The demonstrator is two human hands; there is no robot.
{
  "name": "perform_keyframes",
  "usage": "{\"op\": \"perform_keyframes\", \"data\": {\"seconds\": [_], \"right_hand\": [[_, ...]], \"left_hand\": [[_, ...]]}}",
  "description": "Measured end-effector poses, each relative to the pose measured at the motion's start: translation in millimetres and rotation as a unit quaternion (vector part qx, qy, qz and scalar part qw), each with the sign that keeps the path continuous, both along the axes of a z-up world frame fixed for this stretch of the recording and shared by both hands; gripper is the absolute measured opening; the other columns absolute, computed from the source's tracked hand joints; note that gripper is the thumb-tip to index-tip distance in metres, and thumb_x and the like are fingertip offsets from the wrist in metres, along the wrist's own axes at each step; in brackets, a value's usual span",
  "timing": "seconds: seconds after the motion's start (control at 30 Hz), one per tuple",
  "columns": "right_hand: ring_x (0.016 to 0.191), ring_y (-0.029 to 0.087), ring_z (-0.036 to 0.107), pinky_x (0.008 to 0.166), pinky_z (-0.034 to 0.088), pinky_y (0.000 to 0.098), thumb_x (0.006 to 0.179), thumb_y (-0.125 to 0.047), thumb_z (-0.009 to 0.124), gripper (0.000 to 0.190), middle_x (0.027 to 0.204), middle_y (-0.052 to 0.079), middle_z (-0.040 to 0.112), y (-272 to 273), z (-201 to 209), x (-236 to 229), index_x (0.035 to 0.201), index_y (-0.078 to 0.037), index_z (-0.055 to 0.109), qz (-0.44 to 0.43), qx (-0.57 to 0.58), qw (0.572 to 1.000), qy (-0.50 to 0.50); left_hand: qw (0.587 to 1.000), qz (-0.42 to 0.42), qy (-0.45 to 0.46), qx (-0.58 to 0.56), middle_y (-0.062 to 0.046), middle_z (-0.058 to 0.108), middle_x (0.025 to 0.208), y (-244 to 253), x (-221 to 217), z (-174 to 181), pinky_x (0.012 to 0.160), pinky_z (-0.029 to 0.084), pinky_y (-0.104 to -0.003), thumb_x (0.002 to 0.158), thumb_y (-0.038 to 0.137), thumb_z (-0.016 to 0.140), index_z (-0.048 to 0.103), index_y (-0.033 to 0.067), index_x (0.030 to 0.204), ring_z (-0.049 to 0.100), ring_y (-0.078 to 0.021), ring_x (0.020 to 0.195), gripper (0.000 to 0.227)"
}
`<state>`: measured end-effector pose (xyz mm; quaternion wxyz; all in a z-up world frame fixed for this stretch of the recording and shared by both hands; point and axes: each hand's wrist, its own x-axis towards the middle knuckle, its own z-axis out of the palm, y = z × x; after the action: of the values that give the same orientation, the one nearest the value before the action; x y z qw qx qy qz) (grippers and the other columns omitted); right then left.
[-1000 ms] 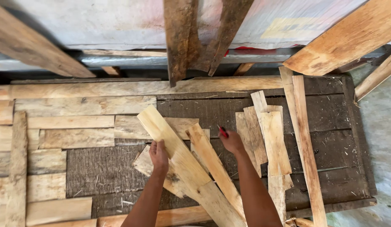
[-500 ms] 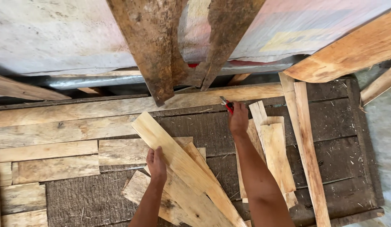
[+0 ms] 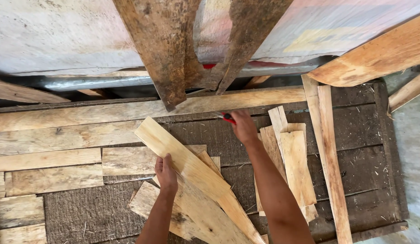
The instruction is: Cutting and fitting wood planks for a surface using a utility knife.
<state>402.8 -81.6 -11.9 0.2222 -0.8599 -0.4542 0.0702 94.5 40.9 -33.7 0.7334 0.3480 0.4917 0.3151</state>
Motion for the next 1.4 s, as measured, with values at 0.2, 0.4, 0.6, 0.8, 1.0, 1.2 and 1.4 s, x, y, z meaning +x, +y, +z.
{"op": "perform_keyframes", "data": {"seconds": [0.2, 0.4, 0.6, 0.8, 1.0, 1.2, 1.4], "right_hand": [[0.112, 0.035, 0.058, 0.095, 0.052, 0.0492, 0.084, -0.001, 0.076, 0.028, 0.11, 0.011, 0.06, 22, -2, -12, 0.11, -0.006, 0.066, -0.014, -0.072, 0.997, 0.017], [0.112, 0.036, 0.056, 0.097, 0.052, 0.0464, 0.086, -0.005, 0.077, 0.035, 0.119, 0.014, 0.053, 31, -6, -7, 0.118, -0.004, 0.064, -0.011, -0.125, 0.992, -0.002], [0.116, 0.032, 0.057, 0.104, 0.049, 0.0432, 0.083, -0.003, 0.077, 0.031, 0.118, 0.012, 0.056, 32, 1, -5, 0.111, -0.003, 0.063, 0.011, -0.13, 0.991, 0.0], [0.117, 0.032, 0.055, 0.103, 0.048, 0.0429, 0.085, -0.006, 0.073, 0.032, 0.12, 0.012, 0.056, 34, 2, 2, 0.114, -0.003, 0.06, 0.085, -0.172, 0.979, -0.067], [0.118, 0.033, 0.054, 0.103, 0.048, 0.0442, 0.093, -0.006, 0.069, 0.022, 0.12, 0.014, 0.055, 28, -42, 7, 0.113, -0.003, 0.06, 0.067, -0.136, 0.985, -0.076], [0.109, 0.037, 0.058, 0.092, 0.05, 0.0489, 0.089, -0.009, 0.073, 0.026, 0.113, 0.015, 0.06, 33, 6, -10, 0.113, -0.005, 0.065, 0.008, -0.086, 0.996, -0.021], [0.082, 0.033, 0.065, 0.074, 0.052, 0.0487, 0.1, -0.025, 0.068, 0.022, 0.097, 0.014, 0.067, 30, 16, -20, 0.11, -0.007, 0.07, -0.091, -0.023, 0.982, 0.163]], "left_hand": [[1.0, 0.022, 0.011, 0.008, 0.005, 0.063, 0.085, 2, -2, -25, 0.063, 0.041, -0.025, 0.106, 0.022, 0.06, 0.066, 0.0054, 0.103, 0.05, -0.0046, 0.073, 0.018], [1.0, 0.001, 0.023, 0.006, 0.002, 0.058, 0.077, 2, -7, -33, 0.059, 0.041, -0.027, 0.108, 0.027, 0.061, 0.062, 0.0065, 0.093, 0.048, -0.0062, 0.069, 0.025], [1.0, 0.014, -0.006, -0.01, 0.003, 0.062, 0.081, 4, -5, -32, 0.061, 0.043, -0.026, 0.105, 0.026, 0.06, 0.064, 0.0084, 0.096, 0.051, -0.005, 0.07, 0.02], [1.0, 0.013, 0.014, -0.018, 0.005, 0.063, 0.08, 5, 1, -15, 0.062, 0.044, -0.025, 0.104, 0.026, 0.059, 0.063, 0.0098, 0.095, 0.052, -0.0043, 0.07, 0.019], [1.0, 0.014, 0.017, -0.014, 0.004, 0.053, 0.074, 2, -3, -41, 0.056, 0.035, -0.028, 0.108, 0.027, 0.062, 0.056, 0.008, 0.088, 0.041, -0.0063, 0.065, 0.028], [1.0, 0.01, 0.012, 0.01, 0.003, 0.048, 0.076, 2, -8, -63, 0.056, 0.035, -0.029, 0.113, 0.028, 0.065, 0.05, 0.0065, 0.088, 0.039, -0.0073, 0.066, 0.036], [0.998, 0.02, -0.025, -0.046, 0.001, 0.061, 0.081, 5, 0, -16, 0.06, 0.044, -0.03, 0.104, 0.026, 0.061, 0.065, 0.0057, 0.103, 0.053, -0.0086, 0.07, 0.021]]}}
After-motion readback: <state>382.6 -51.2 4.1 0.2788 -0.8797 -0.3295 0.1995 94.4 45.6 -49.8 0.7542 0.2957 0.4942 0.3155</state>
